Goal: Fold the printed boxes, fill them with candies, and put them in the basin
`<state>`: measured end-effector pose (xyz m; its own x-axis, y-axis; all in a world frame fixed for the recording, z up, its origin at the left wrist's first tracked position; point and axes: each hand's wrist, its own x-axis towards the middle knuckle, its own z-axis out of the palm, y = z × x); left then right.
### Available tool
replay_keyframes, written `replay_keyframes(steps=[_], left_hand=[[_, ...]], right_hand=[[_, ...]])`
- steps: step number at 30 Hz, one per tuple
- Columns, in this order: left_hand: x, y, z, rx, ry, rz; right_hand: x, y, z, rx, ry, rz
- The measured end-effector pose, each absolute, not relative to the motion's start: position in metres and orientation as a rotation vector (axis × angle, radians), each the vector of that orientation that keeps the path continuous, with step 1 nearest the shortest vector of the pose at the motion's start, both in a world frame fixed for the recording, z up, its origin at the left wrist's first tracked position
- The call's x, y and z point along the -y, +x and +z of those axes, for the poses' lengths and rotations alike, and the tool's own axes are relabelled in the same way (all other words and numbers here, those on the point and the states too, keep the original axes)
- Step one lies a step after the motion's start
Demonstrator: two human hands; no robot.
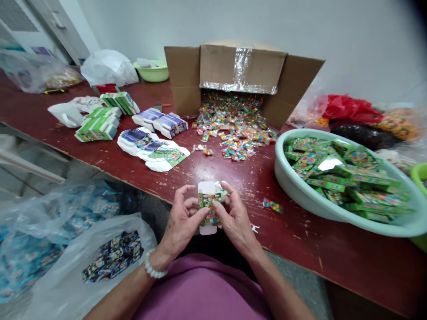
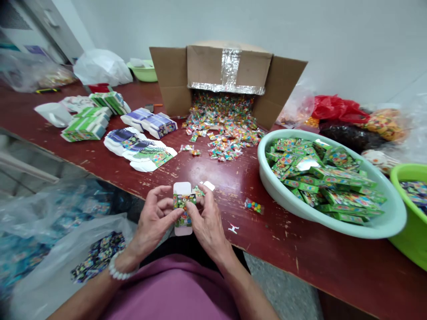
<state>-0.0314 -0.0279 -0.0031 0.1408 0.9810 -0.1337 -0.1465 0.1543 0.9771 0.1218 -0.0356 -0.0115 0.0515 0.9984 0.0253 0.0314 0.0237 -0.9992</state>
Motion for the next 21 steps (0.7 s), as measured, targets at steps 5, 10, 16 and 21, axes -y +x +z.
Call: replay_keyframes(steps=[5,10,16,21], left_hand=[[0.03,-0.032,-0.006,-1.056,1.169,1.121],[0.028,-0.04,-0.008,-1.016,1.174,0.984],[0.024,-0.041,-0.001,-1.073,1.374,0.889],[0.024,-0.041,-0.001,-0.954,1.138,0.91]], right_hand=[[0.04,0.111,-0.02,1.067,-1.116,1.149],[0.034,0.124,-0.017,1.12,-1.156,1.139],[0.025,0.139,-0.013,1.005,-1.131,1.368],[0.027,0.141,-0.013,1.196,-1.112,1.271]])
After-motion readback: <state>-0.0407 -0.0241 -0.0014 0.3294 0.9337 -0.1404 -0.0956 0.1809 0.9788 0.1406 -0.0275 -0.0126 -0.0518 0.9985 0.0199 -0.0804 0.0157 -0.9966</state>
